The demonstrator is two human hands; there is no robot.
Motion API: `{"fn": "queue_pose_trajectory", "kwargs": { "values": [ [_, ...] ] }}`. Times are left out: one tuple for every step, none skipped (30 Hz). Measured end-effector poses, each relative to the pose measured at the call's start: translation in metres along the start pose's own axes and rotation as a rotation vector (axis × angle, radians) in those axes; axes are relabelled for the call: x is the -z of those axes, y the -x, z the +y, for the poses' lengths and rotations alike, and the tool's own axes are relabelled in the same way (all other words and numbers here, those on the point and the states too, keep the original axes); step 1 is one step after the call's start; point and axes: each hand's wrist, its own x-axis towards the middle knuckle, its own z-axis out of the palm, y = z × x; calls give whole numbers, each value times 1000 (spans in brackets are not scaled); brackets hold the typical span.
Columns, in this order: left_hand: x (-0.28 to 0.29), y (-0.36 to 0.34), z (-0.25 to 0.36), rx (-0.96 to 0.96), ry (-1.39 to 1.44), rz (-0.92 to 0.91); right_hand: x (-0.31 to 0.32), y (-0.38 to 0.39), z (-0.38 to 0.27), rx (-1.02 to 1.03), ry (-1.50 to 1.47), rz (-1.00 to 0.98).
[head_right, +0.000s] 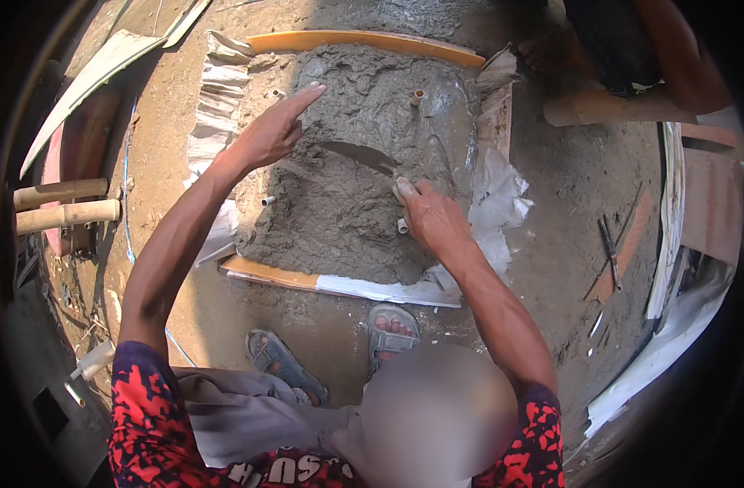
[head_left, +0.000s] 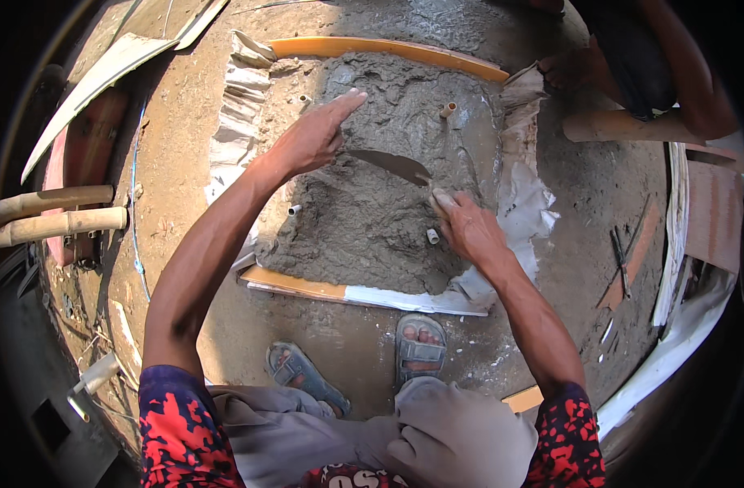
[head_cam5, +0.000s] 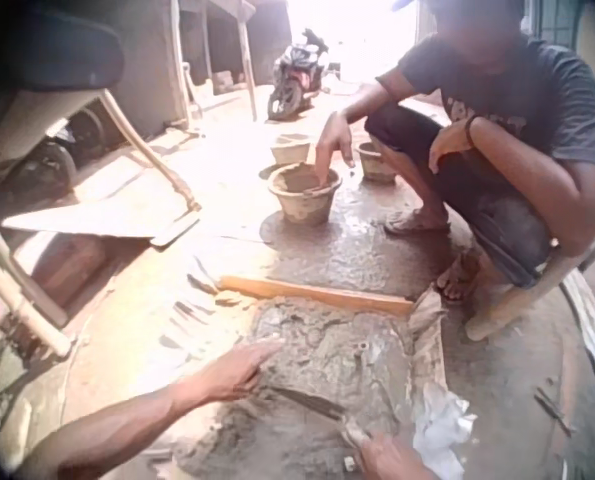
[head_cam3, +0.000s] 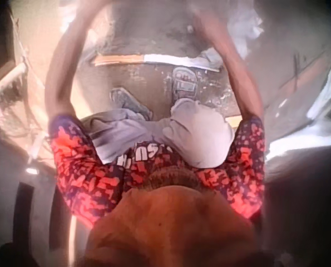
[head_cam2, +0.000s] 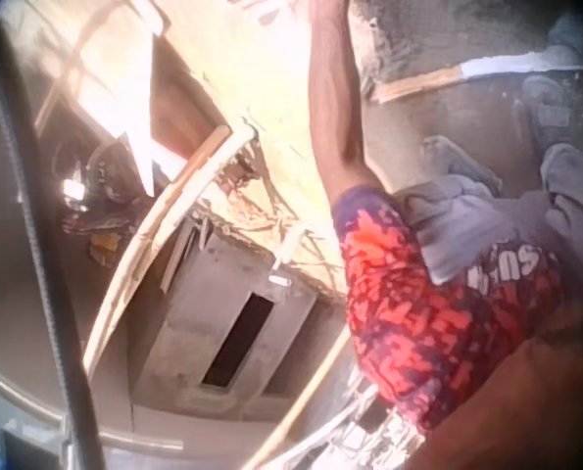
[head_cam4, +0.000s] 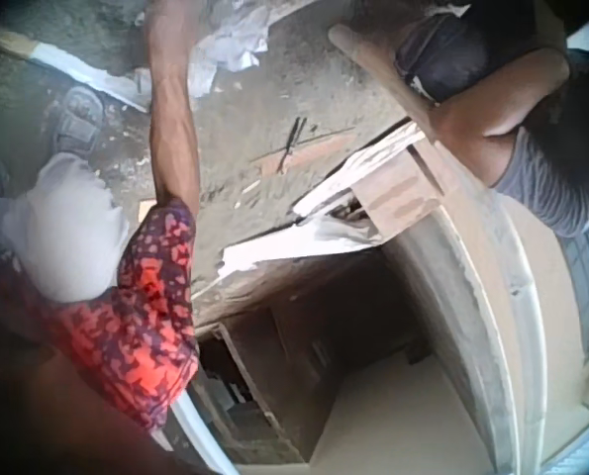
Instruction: The person levels and smooths wet concrete within a wooden frame using a trowel and their hands, then inserts a pipe into the mixture.
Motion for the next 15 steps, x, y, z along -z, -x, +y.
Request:
{"fn": "queue_pose_trajectory", "kwargs": {
  "values": [
    [13,30,-3,66,-10,-32,-10,0,-4,39,33,-55],
    [23,62,-11,145,-32,-89,-24,8,-14,33,26,-75],
    [36,93,-17,225,-59,-134,-29,19,-24,21,18,-94],
    [48,120,-22,291,-43,-137,-30,33,-34,16,12,-111],
    [59,149,-23,365,-32,-141,-32,42,-43,19,0,-127],
    [65,180,-25,400,11,-54,-28,48,-56,25,3,-184],
    [65,208,-32,426,49,40,-22,49,-68,32,10,-233],
    [63,234,-40,456,3,70,-19,44,-76,38,15,-285],
    [56,246,-39,464,12,101,-17,33,-78,16,-6,-162],
    [52,256,-38,473,21,132,-14,12,-77,-4,-30,-39],
    [41,264,-40,475,44,160,-10,-7,-75,-35,-47,78],
    [34,269,-41,505,59,162,-7,-31,-67,-48,-31,161],
    [28,268,-42,533,53,162,-7,-55,-55,-63,-9,256],
    [23,266,-40,562,45,160,-10,-70,-43,-47,43,250],
    [19,264,-41,593,39,161,-17,-86,-29,-31,97,242]
  ]
}}
